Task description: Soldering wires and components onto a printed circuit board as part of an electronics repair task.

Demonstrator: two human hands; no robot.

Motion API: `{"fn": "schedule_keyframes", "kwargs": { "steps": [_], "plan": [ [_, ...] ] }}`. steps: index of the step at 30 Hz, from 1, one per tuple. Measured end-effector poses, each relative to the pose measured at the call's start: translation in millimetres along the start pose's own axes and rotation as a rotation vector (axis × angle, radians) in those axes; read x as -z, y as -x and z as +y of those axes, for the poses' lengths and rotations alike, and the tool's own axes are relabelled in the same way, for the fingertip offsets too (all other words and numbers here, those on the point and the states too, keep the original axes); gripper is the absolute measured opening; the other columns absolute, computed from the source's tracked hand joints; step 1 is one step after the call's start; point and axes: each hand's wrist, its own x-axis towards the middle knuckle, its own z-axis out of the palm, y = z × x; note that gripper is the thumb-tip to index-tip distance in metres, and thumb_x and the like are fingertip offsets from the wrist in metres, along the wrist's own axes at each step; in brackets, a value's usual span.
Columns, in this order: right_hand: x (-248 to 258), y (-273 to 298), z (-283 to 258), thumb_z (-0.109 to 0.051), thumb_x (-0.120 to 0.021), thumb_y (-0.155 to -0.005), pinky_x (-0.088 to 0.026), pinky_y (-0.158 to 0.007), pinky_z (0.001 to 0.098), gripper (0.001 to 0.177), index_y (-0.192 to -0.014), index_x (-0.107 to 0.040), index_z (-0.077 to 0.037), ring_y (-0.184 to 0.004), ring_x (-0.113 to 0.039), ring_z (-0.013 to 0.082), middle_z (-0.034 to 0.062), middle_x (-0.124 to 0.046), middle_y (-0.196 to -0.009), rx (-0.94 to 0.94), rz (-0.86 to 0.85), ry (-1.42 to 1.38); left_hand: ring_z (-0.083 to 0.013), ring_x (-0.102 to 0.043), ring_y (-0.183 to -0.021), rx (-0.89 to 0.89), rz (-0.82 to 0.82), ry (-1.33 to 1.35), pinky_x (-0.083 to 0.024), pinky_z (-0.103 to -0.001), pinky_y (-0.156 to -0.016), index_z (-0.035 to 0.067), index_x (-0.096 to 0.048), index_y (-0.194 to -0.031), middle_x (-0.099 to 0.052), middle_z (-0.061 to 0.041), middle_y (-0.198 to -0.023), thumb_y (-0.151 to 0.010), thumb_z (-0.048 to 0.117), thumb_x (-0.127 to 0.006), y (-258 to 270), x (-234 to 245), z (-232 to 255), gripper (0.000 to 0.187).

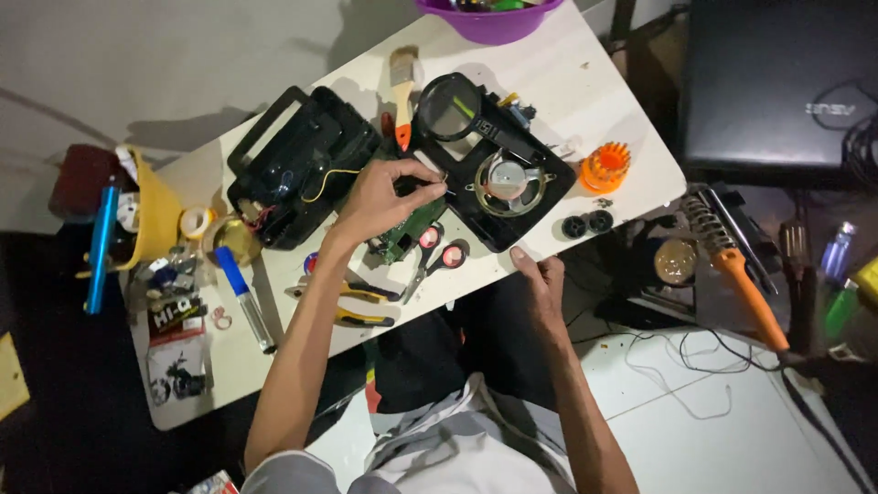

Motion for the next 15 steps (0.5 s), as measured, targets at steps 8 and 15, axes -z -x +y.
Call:
{"fn": "schedule_keyframes", "kwargs": {
  "steps": [8,15],
  "plan": [
    [0,-4,9,-0.032,-0.078,-0.089,-0.026,-0.049,0.0258,0.062,-0.046,-0.037,-0.017,-0.047,-0.024,0.0069,-0.0058,-0.026,-0.048,0.057,0.038,0.088,-0.0187,-0.073,-0.089,-0.002,-0.007,0.045,-0.057,-0.036,-0.082,0.008,-0.08,-0.099,-0.078,-0.011,-0.093,-0.087,0.017,-0.081,1,3,1,0.015],
    [2,2,20,-0.031,-0.077,-0.087,-0.033,-0.056,0.0253,0.036,-0.06,-0.058,-0.016,-0.054,-0.037,0.0077,-0.0053,-0.045,-0.057,0.023,0.084,0.044,-0.0214,-0.073,-0.092,-0.006,-0.052,0.038,-0.055,-0.038,-0.086,0.009,-0.081,-0.102,-0.078,-0.01,-0.095,-0.089,0.02,-0.079,0,5,-3,0.017]
  ]
}}
